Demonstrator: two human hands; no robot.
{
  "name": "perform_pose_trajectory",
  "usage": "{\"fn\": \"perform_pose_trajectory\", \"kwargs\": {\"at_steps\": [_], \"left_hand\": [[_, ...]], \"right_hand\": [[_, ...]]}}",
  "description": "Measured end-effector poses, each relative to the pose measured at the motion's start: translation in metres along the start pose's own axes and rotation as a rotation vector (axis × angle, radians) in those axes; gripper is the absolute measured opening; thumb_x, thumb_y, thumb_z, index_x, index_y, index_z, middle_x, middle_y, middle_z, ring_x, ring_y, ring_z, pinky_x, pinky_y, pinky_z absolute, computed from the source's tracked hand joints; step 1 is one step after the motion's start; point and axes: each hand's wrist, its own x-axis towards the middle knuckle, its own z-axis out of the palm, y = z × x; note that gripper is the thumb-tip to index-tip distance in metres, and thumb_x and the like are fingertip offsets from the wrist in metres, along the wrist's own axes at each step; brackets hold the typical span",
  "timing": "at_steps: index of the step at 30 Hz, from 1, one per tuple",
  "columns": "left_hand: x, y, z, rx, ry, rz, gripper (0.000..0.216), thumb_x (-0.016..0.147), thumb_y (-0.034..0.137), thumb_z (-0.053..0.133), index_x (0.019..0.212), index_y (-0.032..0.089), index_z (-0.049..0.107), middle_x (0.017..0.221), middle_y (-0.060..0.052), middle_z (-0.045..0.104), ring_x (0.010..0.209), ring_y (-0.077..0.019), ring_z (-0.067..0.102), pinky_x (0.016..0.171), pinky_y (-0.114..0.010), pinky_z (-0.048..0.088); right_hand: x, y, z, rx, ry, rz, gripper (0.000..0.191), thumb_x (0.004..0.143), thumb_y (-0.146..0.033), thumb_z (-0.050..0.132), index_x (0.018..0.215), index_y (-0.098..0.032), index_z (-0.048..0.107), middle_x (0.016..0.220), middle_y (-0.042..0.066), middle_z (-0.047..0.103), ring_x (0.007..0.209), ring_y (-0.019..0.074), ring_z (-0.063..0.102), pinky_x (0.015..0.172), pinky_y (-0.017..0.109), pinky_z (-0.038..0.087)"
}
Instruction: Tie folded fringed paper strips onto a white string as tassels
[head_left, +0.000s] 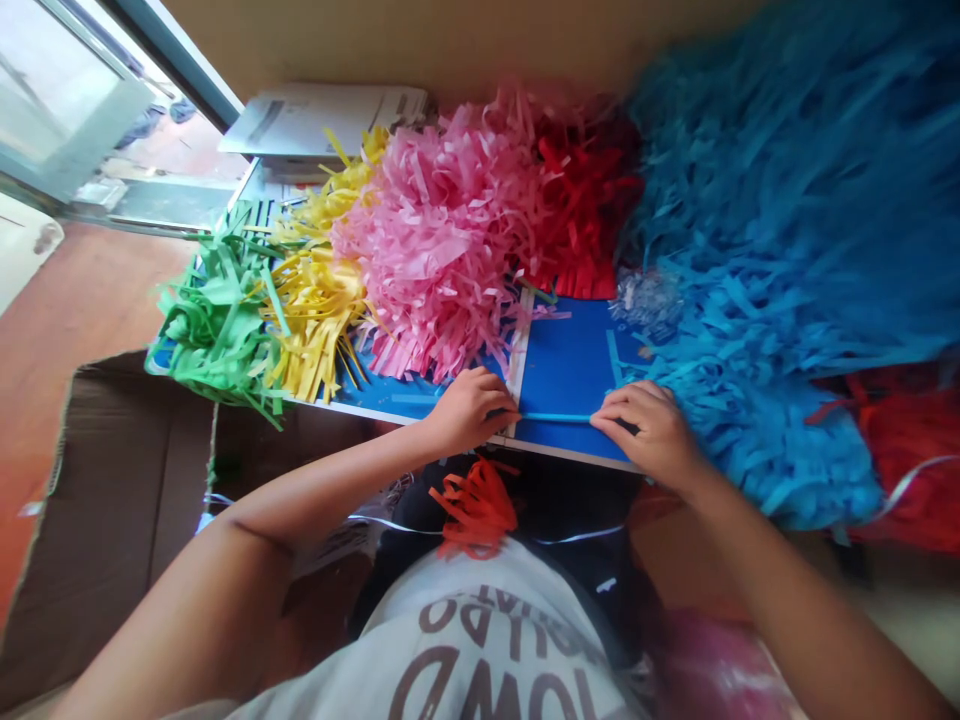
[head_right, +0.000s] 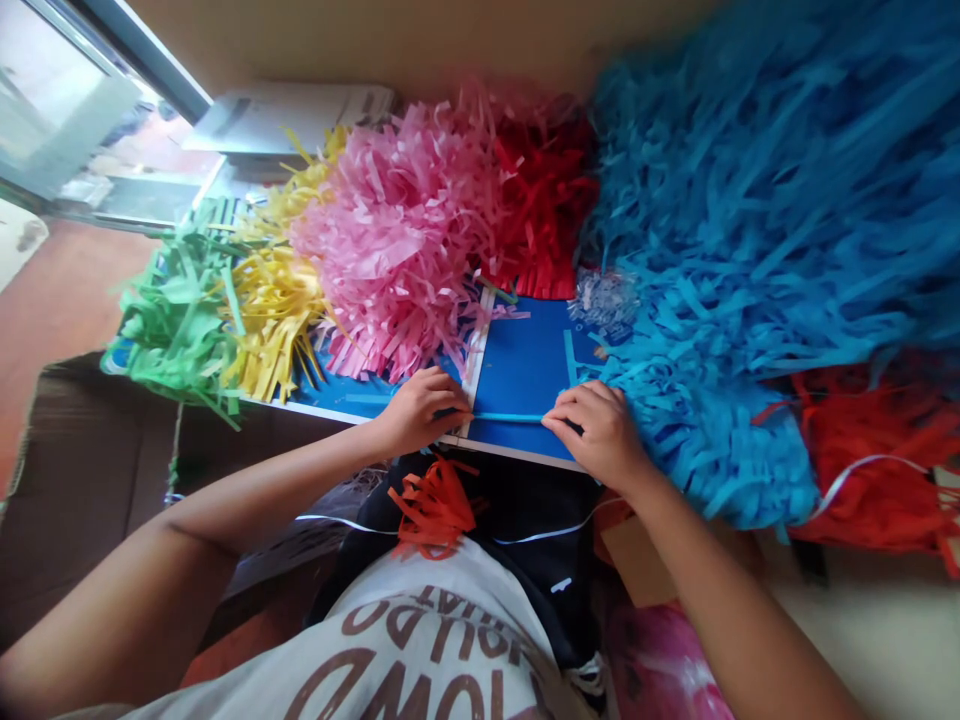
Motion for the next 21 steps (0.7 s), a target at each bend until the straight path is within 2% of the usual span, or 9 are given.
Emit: {"fn": "perform_pose_trajectory", "kwargs": {"at_steps": [5,9,11,13,15,17,21], "left_hand": [[0.005,0.009,0.001,0.109,-0.027,-0.069,0.024,0.093,0.034,0.057,0.081,0.017,0.071,0.083,-0.007,0.068,0.08,-0.0187,0.056,0.074,-0.034,0.039],[0.012,0.016,-0.002,0.168,-0.108,-0.144,0.018,0.087,0.031,0.062,0.077,0.018,0.069,0.08,-0.006,0.066,0.082,-0.0209,0.053,0.07,-0.034,0.033],[0.014,0.018,-0.004,0.188,-0.133,-0.149,0.013,0.086,0.029,0.063,0.084,0.018,0.07,0.082,-0.005,0.067,0.084,-0.0211,0.053,0.073,-0.036,0.032],[0.015,0.019,-0.006,0.224,-0.143,-0.091,0.021,0.088,0.026,0.061,0.106,0.023,0.071,0.087,-0.004,0.068,0.087,-0.0216,0.052,0.079,-0.038,0.031],[0.014,0.019,-0.006,0.28,-0.163,0.016,0.034,0.093,0.024,0.056,0.124,0.033,0.065,0.094,-0.004,0.068,0.091,-0.0224,0.051,0.086,-0.041,0.029],[0.013,0.019,-0.006,0.348,-0.178,0.118,0.034,0.098,0.027,0.051,0.126,0.04,0.064,0.096,-0.004,0.066,0.092,-0.0231,0.049,0.089,-0.044,0.027],[0.01,0.021,-0.005,0.452,-0.148,0.218,0.029,0.101,0.032,0.047,0.119,0.038,0.069,0.094,-0.005,0.064,0.094,-0.0238,0.049,0.092,-0.045,0.027]], "right_hand": [[0.003,-0.003,0.0,-0.01,-0.014,0.023,0.019,0.089,-0.027,0.064,0.071,-0.024,0.069,0.082,0.002,0.069,0.084,0.0195,0.061,0.078,0.036,0.04],[0.006,-0.002,0.003,-0.039,-0.047,0.044,0.016,0.087,-0.025,0.064,0.071,-0.024,0.066,0.083,0.002,0.069,0.085,0.0202,0.059,0.074,0.035,0.037],[0.008,0.0,0.003,-0.077,-0.091,0.056,0.015,0.085,-0.024,0.065,0.07,-0.023,0.064,0.084,0.001,0.069,0.084,0.0204,0.058,0.072,0.035,0.035],[0.011,0.0,0.002,-0.122,-0.15,0.078,0.014,0.083,-0.024,0.067,0.07,-0.023,0.062,0.083,0.0,0.069,0.083,0.0206,0.057,0.071,0.035,0.032],[0.014,-0.003,-0.001,-0.169,-0.192,0.096,0.011,0.081,-0.024,0.069,0.073,-0.023,0.062,0.082,0.0,0.069,0.082,0.0206,0.056,0.07,0.035,0.03],[0.017,-0.011,-0.005,-0.224,-0.19,0.069,0.006,0.082,-0.022,0.068,0.079,-0.024,0.064,0.085,0.0,0.071,0.084,0.0211,0.057,0.073,0.036,0.03],[0.019,-0.034,-0.007,-0.312,-0.126,-0.167,0.011,0.088,-0.017,0.063,0.09,-0.026,0.069,0.1,0.0,0.074,0.1,0.0217,0.058,0.091,0.043,0.026]]}}
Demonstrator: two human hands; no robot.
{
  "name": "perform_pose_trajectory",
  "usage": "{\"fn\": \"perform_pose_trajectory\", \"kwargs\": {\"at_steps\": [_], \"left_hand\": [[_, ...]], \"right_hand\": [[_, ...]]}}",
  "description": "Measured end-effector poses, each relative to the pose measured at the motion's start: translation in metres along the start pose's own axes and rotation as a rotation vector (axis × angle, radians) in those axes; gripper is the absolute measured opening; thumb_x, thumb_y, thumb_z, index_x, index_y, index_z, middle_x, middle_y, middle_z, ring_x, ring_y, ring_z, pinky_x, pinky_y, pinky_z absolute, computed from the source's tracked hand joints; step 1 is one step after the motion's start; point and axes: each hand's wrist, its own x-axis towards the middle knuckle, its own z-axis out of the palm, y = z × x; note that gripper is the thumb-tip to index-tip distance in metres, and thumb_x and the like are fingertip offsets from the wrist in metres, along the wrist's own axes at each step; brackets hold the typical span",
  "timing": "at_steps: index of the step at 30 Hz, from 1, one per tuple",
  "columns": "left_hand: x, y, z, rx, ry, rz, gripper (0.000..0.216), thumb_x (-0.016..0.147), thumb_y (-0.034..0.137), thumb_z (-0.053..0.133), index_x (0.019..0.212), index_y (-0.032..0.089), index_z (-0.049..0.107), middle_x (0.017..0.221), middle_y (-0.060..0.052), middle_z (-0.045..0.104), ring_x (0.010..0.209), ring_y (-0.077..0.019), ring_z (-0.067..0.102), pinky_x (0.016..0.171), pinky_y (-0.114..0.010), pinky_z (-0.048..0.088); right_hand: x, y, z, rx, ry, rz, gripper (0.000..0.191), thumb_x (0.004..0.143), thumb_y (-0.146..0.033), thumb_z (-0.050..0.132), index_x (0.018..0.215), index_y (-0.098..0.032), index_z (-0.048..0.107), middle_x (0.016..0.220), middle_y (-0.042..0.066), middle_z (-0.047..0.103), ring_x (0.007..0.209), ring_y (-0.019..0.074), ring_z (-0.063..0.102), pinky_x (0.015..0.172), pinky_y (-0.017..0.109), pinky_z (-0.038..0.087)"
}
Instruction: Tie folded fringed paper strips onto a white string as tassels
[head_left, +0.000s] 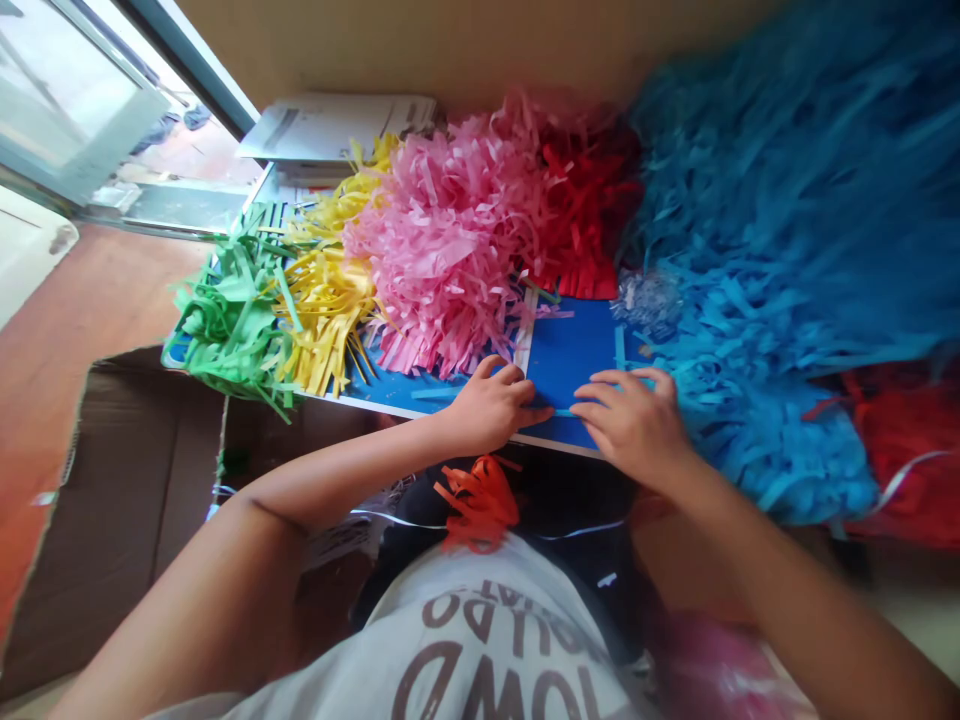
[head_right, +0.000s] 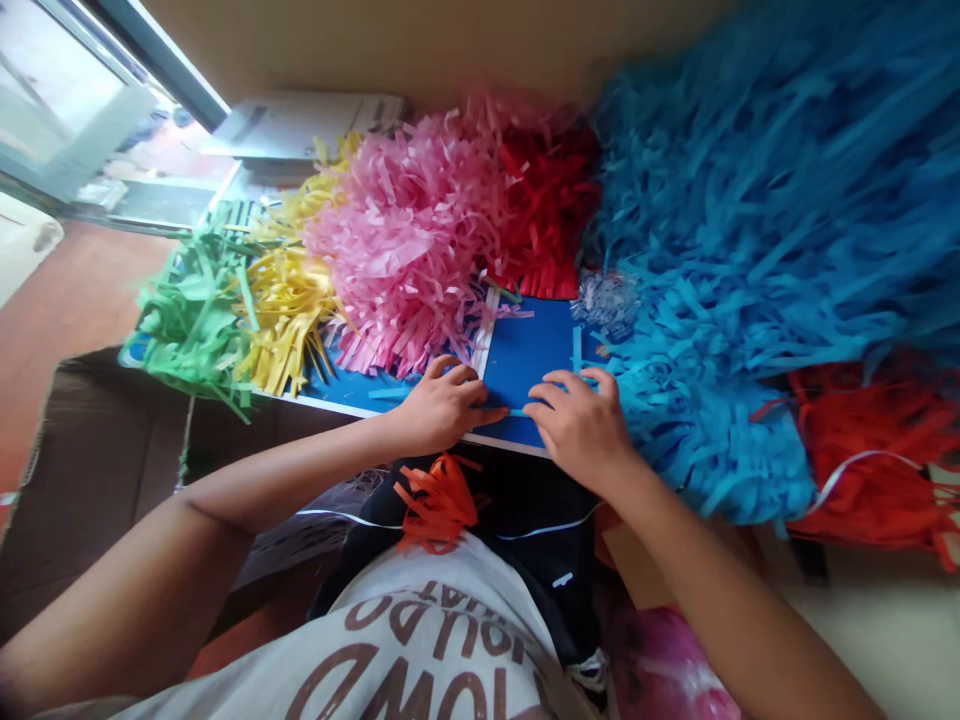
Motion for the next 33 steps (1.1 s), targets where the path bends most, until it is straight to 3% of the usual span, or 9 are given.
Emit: {"fn": "perform_pose_trajectory", "kwargs": {"at_steps": [4,8,12,16,19,21,27,30,33], "left_hand": [[0.001,0.008,0.003,0.079,0.081,0.024,0.026,0.098,0.028,0.05,0.113,0.032,0.071,0.096,-0.005,0.066,0.096,-0.0244,0.051,0.095,-0.046,0.029],[0.007,0.018,0.017,0.13,0.231,-0.004,0.024,0.098,0.027,0.051,0.097,0.023,0.074,0.097,-0.005,0.07,0.095,-0.0222,0.055,0.101,-0.046,0.029],[0.01,0.024,0.016,0.135,0.344,0.005,0.026,0.099,0.023,0.05,0.089,0.021,0.074,0.08,-0.001,0.071,0.08,-0.0163,0.059,0.105,-0.044,0.028],[-0.002,0.037,-0.012,0.095,0.413,-0.02,0.027,0.099,0.023,0.049,0.086,0.021,0.072,0.067,0.001,0.068,0.068,-0.0137,0.059,0.107,-0.045,0.027],[-0.014,0.051,-0.031,0.055,0.503,-0.099,0.031,0.099,0.031,0.05,0.079,0.02,0.072,0.061,0.001,0.067,0.06,-0.012,0.058,0.106,-0.042,0.029],[-0.02,0.062,-0.037,0.023,0.588,-0.146,0.027,0.099,0.031,0.052,0.085,0.022,0.073,0.066,0.002,0.071,0.061,-0.0115,0.061,0.105,-0.04,0.031],[-0.018,0.097,-0.024,-0.162,0.857,-0.397,0.018,0.097,0.027,0.055,0.093,0.021,0.072,0.08,-0.001,0.078,0.068,-0.0124,0.07,0.097,-0.038,0.038],[-0.014,0.105,-0.016,-0.245,0.933,-0.441,0.018,0.097,0.027,0.055,0.096,0.02,0.071,0.084,-0.002,0.079,0.073,-0.0141,0.072,0.096,-0.04,0.04],[-0.013,0.106,-0.011,-0.302,0.93,-0.408,0.02,0.096,0.024,0.053,0.108,0.019,0.068,0.093,-0.005,0.079,0.08,-0.0164,0.074,0.098,-0.043,0.041]], "right_hand": [[0.0,-0.009,0.01,-0.123,0.088,-0.178,0.016,0.094,-0.016,0.057,0.087,-0.02,0.07,0.087,0.001,0.074,0.081,0.0149,0.06,0.094,0.04,0.027],[0.001,-0.007,0.019,-0.177,0.099,-0.219,0.021,0.094,-0.015,0.054,0.078,-0.018,0.067,0.077,0.001,0.072,0.071,0.0131,0.059,0.092,0.038,0.029],[0.002,-0.018,0.007,-0.036,0.17,-0.127,0.015,0.094,-0.019,0.057,0.084,-0.019,0.067,0.085,0.001,0.074,0.075,0.0139,0.063,0.087,0.036,0.032],[-0.003,-0.045,-0.018,0.016,0.237,-0.105,0.013,0.097,-0.024,0.057,0.101,-0.018,0.067,0.098,0.006,0.076,0.087,0.0159,0.068,0.084,0.034,0.035],[-0.006,-0.066,-0.036,-0.005,0.319,-0.081,0.012,0.097,-0.019,0.056,0.095,-0.018,0.068,0.09,0.004,0.077,0.078,0.0145,0.069,0.083,0.034,0.037],[-0.008,-0.079,-0.041,-0.017,0.395,-0.024,0.012,0.096,-0.019,0.058,0.091,-0.019,0.069,0.088,0.003,0.077,0.078,0.0148,0.07,0.083,0.033,0.039],[-0.009,-0.116,-0.015,-0.119,0.721,0.238,0.015,0.095,-0.02,0.058,0.093,-0.017,0.072,0.088,0.008,0.077,0.078,0.0184,0.072,0.079,0.033,0.048],[-0.011,-0.126,0.001,0.0,0.737,0.291,0.023,0.097,-0.022,0.051,0.103,-0.015,0.073,0.095,0.012,0.077,0.086,0.021,0.072,0.081,0.036,0.052],[-0.015,-0.13,0.003,0.201,0.667,0.283,0.032,0.1,-0.024,0.045,0.117,-0.013,0.069,0.119,0.016,0.07,0.111,0.0245,0.067,0.093,0.043,0.052]]}}
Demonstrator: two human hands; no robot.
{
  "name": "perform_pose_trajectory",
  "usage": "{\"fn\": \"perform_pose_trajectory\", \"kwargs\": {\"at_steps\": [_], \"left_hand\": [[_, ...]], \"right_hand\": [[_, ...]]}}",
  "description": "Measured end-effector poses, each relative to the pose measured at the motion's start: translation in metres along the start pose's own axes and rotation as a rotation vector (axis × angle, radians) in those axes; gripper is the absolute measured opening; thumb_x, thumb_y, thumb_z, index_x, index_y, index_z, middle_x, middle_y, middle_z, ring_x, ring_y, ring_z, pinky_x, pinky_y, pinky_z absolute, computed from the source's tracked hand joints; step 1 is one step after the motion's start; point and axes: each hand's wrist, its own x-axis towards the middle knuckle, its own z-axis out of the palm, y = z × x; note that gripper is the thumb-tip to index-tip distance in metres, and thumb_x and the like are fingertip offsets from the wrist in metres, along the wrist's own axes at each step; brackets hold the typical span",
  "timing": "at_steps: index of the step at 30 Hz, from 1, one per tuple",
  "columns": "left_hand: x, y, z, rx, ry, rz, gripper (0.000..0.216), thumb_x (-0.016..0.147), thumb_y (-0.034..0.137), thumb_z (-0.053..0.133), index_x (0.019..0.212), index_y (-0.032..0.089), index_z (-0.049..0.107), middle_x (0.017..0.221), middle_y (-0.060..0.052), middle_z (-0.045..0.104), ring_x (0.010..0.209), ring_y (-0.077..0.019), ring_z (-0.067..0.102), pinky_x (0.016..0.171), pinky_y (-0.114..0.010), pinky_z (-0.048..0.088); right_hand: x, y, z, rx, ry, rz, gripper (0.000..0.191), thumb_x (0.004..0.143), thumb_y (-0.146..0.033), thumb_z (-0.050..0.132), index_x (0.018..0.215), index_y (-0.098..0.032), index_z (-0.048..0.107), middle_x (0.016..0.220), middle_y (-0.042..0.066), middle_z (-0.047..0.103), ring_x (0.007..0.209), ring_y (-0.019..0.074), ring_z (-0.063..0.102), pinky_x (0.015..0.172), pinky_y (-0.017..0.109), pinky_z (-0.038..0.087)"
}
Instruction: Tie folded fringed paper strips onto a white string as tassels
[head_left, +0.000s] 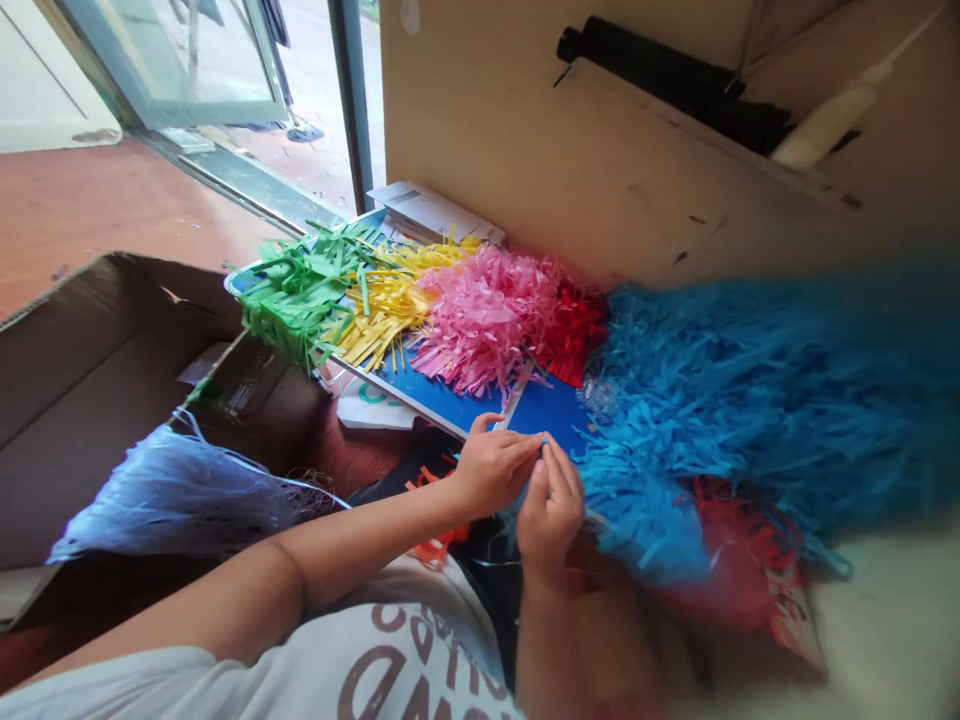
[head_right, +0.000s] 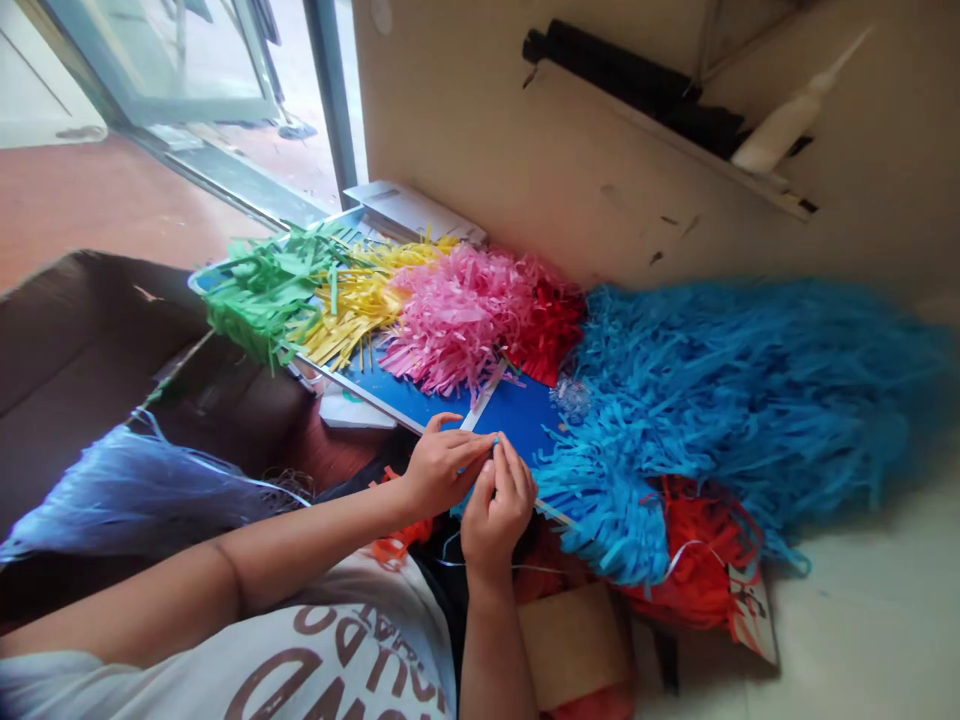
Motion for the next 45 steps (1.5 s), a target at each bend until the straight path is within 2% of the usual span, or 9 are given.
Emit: {"fn": "perform_pose_trajectory", "kwargs": {"at_steps": [5,9,14,21,25,28,33,40,45], "left_hand": [[-0.006,-0.004,0.003,-0.127,-0.029,-0.078,0.026,0.089,0.027,0.061,0.113,0.018,0.068,0.093,-0.007,0.078,0.079,-0.0177,0.073,0.103,-0.047,0.043],[-0.003,-0.006,0.001,-0.319,-0.085,-0.315,0.021,0.086,0.023,0.061,0.1,0.022,0.076,0.089,-0.004,0.079,0.074,-0.0163,0.072,0.101,-0.042,0.048],[0.007,-0.006,-0.009,-0.74,-0.394,-0.604,0.026,0.084,0.025,0.06,0.1,0.014,0.078,0.091,-0.007,0.079,0.082,-0.0185,0.073,0.075,-0.025,0.055],[0.004,-0.016,-0.007,-0.751,-0.376,-0.56,0.028,0.089,0.038,0.061,0.093,0.014,0.075,0.087,-0.008,0.075,0.078,-0.0159,0.067,0.076,-0.025,0.05],[0.002,-0.026,-0.007,-1.03,-0.485,-0.888,0.042,0.085,0.053,0.064,0.097,0.014,0.071,0.058,0.004,0.05,0.052,-0.0081,0.045,0.053,-0.02,0.04],[0.001,-0.027,-0.006,-1.169,-0.519,-1.082,0.047,0.079,0.057,0.069,0.099,0.015,0.069,0.056,0.009,0.028,0.049,-0.0054,0.025,0.045,-0.018,0.024],[0.003,-0.025,-0.006,-1.338,-0.468,-1.178,0.05,0.079,0.06,0.068,0.093,0.012,0.068,0.058,0.007,0.029,0.051,-0.006,0.023,0.044,-0.02,0.017],[0.0,-0.026,-0.012,-1.314,-0.438,-1.138,0.054,0.073,0.065,0.074,0.086,0.016,0.053,0.053,0.011,0.035,0.043,-0.0024,0.023,0.04,-0.016,0.016],[-0.005,-0.019,-0.02,-1.098,-0.412,-0.978,0.054,0.077,0.065,0.069,0.083,0.012,0.06,0.062,0.002,0.059,0.043,-0.0036,0.04,0.041,-0.017,0.028]], "right_hand": [[0.001,-0.004,-0.012,0.086,-0.139,0.015,0.038,0.101,-0.023,0.04,0.128,-0.014,0.064,0.14,0.016,0.057,0.129,0.0273,0.053,0.104,0.052,0.046],[0.009,0.005,-0.018,0.114,-0.121,0.088,0.026,0.096,-0.024,0.054,0.113,-0.018,0.072,0.114,0.012,0.072,0.106,0.0233,0.067,0.092,0.042,0.054],[0.027,0.024,-0.021,0.292,-0.216,0.281,0.014,0.088,-0.031,0.069,0.094,-0.02,0.074,0.096,0.006,0.07,0.083,0.0174,0.066,0.072,0.032,0.056],[0.029,0.025,-0.011,0.357,-0.183,0.205,0.009,0.086,-0.025,0.069,0.079,-0.02,0.066,0.085,0.003,0.065,0.084,0.0167,0.063,0.078,0.032,0.052],[0.058,0.08,0.004,0.274,-0.235,0.419,0.022,0.088,-0.039,0.063,0.088,-0.018,0.069,0.086,0.006,0.071,0.079,0.0193,0.066,0.076,0.034,0.053],[0.09,0.139,0.021,-0.152,-0.322,0.426,0.03,0.086,-0.035,0.059,0.101,-0.013,0.073,0.095,0.013,0.073,0.079,0.0214,0.066,0.079,0.036,0.052],[0.122,0.182,0.05,-0.336,-0.437,0.426,0.015,0.078,-0.018,0.06,0.081,-0.011,0.074,0.088,0.018,0.071,0.086,0.0266,0.064,0.084,0.04,0.047],[0.114,0.132,0.026,-0.234,-0.484,0.409,0.01,0.077,-0.018,0.064,0.078,-0.015,0.073,0.086,0.013,0.072,0.085,0.0259,0.066,0.084,0.039,0.048],[0.029,0.05,-0.004,0.543,-0.251,0.595,0.02,0.076,-0.037,0.075,0.083,-0.019,0.072,0.083,0.005,0.072,0.08,0.0196,0.067,0.077,0.035,0.054]]}}
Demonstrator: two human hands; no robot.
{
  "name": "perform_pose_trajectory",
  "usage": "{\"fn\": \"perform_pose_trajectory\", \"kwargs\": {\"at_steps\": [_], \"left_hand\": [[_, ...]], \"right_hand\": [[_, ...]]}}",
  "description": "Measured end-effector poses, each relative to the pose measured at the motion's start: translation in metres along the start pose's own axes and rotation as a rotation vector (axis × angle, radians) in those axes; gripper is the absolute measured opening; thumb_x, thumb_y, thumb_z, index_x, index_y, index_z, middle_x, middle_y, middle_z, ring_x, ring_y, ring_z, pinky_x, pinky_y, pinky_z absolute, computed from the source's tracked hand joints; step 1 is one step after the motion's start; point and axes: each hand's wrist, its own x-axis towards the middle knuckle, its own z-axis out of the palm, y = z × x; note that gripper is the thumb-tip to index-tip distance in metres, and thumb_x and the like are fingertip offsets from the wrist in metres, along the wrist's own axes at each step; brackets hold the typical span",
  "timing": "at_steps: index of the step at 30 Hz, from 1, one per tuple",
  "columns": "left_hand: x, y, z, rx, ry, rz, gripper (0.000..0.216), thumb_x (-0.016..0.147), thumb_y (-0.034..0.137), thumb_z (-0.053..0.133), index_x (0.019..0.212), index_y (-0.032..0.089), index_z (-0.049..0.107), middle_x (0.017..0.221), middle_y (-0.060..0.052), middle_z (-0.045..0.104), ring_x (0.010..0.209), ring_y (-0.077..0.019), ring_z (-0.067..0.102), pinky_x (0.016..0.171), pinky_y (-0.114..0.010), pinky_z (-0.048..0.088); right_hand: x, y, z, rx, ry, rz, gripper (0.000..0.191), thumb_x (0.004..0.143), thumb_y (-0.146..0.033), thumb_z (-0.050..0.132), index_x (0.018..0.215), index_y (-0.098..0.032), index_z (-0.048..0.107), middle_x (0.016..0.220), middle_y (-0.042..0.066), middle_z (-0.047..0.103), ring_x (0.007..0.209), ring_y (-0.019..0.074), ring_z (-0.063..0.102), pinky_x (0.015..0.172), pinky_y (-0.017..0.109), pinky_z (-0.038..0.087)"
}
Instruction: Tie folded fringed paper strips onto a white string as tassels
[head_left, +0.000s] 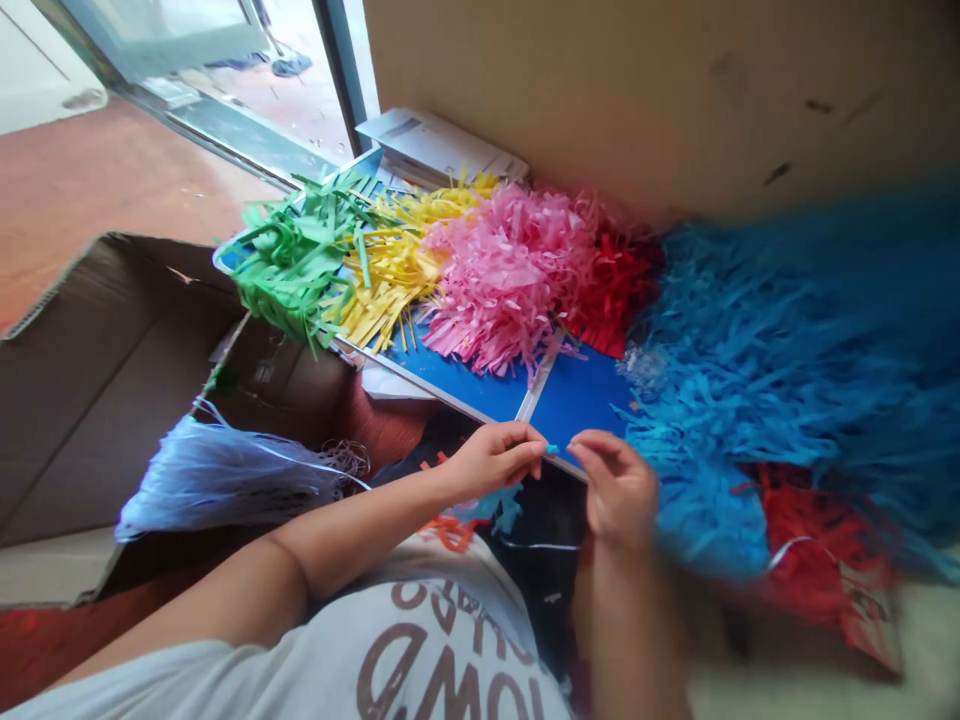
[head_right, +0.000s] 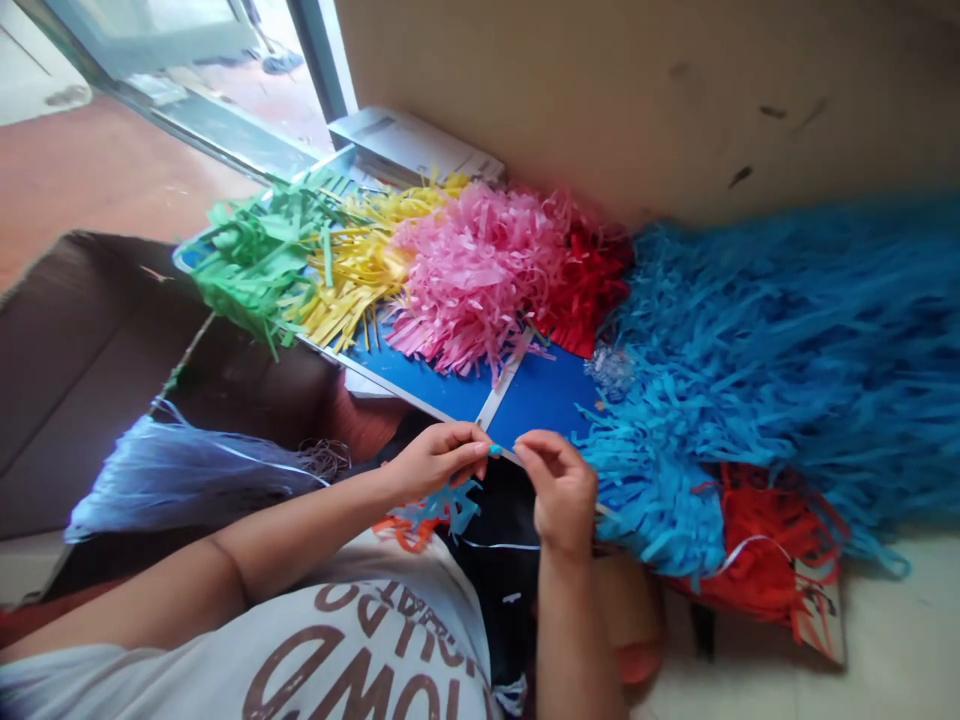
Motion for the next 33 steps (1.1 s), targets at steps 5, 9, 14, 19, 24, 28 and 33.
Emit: {"fn": "perform_pose_trajectory", "kwargs": {"at_steps": [5,9,14,19,24,28,33], "left_hand": [[-0.008,0.002,0.008,0.243,0.019,0.146,0.048,0.084,0.058,0.067,0.085,0.01,0.072,0.066,-0.003,0.066,0.05,-0.0067,0.05,0.049,-0.018,0.04],[-0.011,0.003,0.009,0.517,0.03,0.292,0.042,0.093,0.05,0.058,0.084,0.012,0.073,0.065,-0.003,0.068,0.058,-0.0104,0.059,0.059,-0.02,0.046],[-0.015,0.006,0.004,0.979,-0.103,0.541,0.031,0.1,0.031,0.046,0.093,0.014,0.07,0.081,-0.008,0.072,0.072,-0.0142,0.065,0.066,-0.022,0.047],[-0.025,0.008,0.009,0.97,-0.122,0.44,0.013,0.096,0.023,0.051,0.1,0.016,0.062,0.083,-0.004,0.07,0.073,-0.0132,0.065,0.066,-0.021,0.046],[-0.034,0.011,0.016,0.919,-0.24,0.285,0.009,0.096,0.023,0.051,0.095,0.017,0.058,0.079,0.0,0.069,0.066,-0.0103,0.063,0.062,-0.019,0.044],[-0.038,0.011,0.018,1.009,-0.265,0.36,0.018,0.092,0.029,0.061,0.106,0.017,0.06,0.097,-0.006,0.072,0.086,-0.0161,0.067,0.076,-0.025,0.05],[-0.034,0.002,0.017,0.976,-0.208,0.52,0.015,0.092,0.031,0.062,0.094,0.017,0.066,0.09,-0.006,0.071,0.085,-0.0155,0.066,0.078,-0.025,0.05]], "right_hand": [[-0.054,0.014,0.03,0.399,0.238,0.154,0.023,0.065,-0.031,0.083,0.08,-0.019,0.07,0.076,0.002,0.071,0.07,0.0157,0.066,0.072,0.032,0.054],[-0.059,0.016,0.027,0.302,0.277,0.133,0.024,0.067,-0.035,0.082,0.078,-0.018,0.069,0.076,0.003,0.071,0.071,0.0169,0.066,0.072,0.033,0.055],[-0.066,0.005,0.01,0.0,0.142,0.022,0.018,0.077,-0.035,0.076,0.083,-0.019,0.072,0.083,0.004,0.073,0.08,0.0186,0.068,0.079,0.034,0.056],[-0.076,0.004,0.005,0.018,0.125,-0.01,0.016,0.081,-0.034,0.073,0.085,-0.019,0.071,0.085,0.005,0.072,0.08,0.0179,0.067,0.076,0.032,0.056],[-0.089,0.013,-0.003,0.116,0.047,0.131,0.019,0.076,-0.035,0.078,0.086,-0.019,0.074,0.084,0.005,0.074,0.077,0.0183,0.068,0.073,0.032,0.057],[-0.094,0.013,-0.009,0.074,0.056,0.096,0.019,0.077,-0.038,0.077,0.078,-0.019,0.073,0.083,0.005,0.072,0.079,0.0197,0.068,0.073,0.033,0.056],[-0.098,0.005,-0.008,-0.075,0.019,0.004,0.02,0.086,-0.039,0.067,0.081,-0.02,0.073,0.086,0.006,0.072,0.081,0.0186,0.067,0.075,0.031,0.055]]}}
